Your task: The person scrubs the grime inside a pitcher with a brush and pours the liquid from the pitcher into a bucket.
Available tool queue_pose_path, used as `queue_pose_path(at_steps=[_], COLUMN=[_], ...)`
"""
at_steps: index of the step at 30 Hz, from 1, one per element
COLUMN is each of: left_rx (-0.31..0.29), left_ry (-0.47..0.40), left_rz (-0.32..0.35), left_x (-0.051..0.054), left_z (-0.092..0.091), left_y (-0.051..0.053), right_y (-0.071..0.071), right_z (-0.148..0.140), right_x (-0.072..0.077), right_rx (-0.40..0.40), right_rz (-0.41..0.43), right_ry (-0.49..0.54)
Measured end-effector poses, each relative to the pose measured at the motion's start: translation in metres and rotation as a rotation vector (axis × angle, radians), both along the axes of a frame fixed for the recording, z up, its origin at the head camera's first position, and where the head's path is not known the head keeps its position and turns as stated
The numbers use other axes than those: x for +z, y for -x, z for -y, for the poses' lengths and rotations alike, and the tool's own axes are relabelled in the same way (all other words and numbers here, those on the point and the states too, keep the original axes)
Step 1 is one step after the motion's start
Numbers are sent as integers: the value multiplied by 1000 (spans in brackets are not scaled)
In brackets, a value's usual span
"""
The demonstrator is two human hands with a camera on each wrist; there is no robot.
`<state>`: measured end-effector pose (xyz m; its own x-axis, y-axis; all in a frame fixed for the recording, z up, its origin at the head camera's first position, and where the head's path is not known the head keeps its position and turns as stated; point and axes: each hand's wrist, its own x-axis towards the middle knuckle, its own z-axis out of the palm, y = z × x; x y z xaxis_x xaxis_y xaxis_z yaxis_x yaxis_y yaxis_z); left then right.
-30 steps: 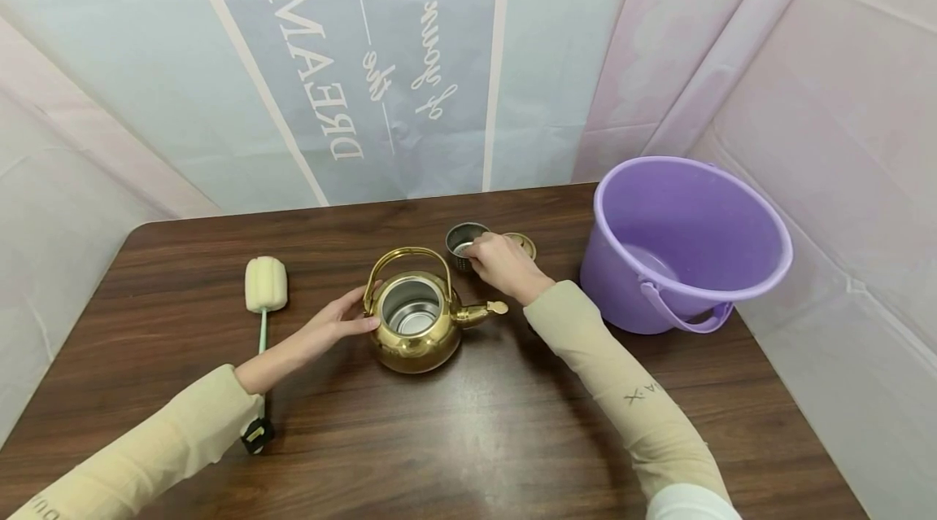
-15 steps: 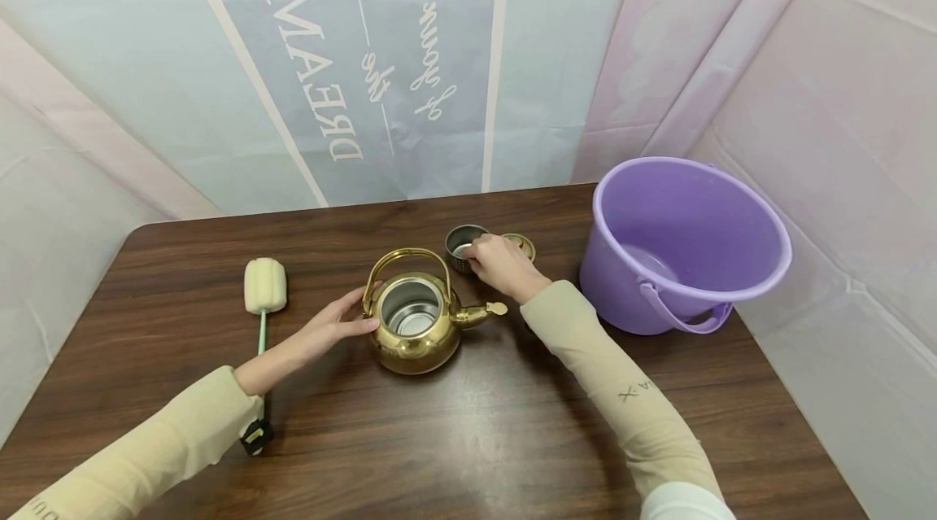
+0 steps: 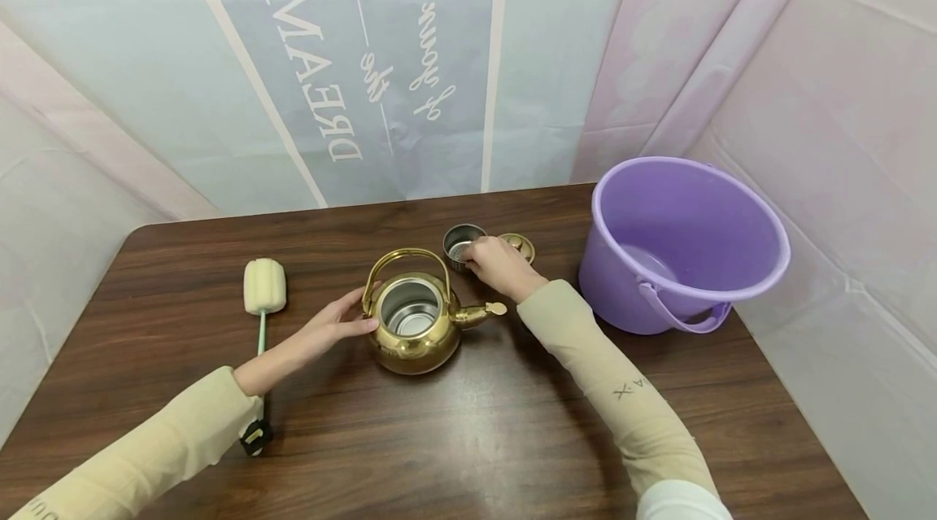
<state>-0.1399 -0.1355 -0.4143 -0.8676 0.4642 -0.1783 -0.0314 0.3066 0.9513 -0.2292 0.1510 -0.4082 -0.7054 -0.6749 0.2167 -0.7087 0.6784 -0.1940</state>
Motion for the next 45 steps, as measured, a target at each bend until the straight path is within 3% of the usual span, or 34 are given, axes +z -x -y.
queue_pose_path(at_steps=[9, 24, 45], left_rx=[0, 7, 6], left_ry=[3, 12, 11], left_rz=[-3, -11, -12], left_x=[0, 0, 0], left_z=[0, 0, 0], left_y=[1, -1, -1], right_y=[-2, -19, -44], right_z=[-2, -11, -13], right_x=[3, 29, 43], right_rx=[-12, -39, 31], right_rz=[0, -59, -114], right_ry=[1, 32, 71])
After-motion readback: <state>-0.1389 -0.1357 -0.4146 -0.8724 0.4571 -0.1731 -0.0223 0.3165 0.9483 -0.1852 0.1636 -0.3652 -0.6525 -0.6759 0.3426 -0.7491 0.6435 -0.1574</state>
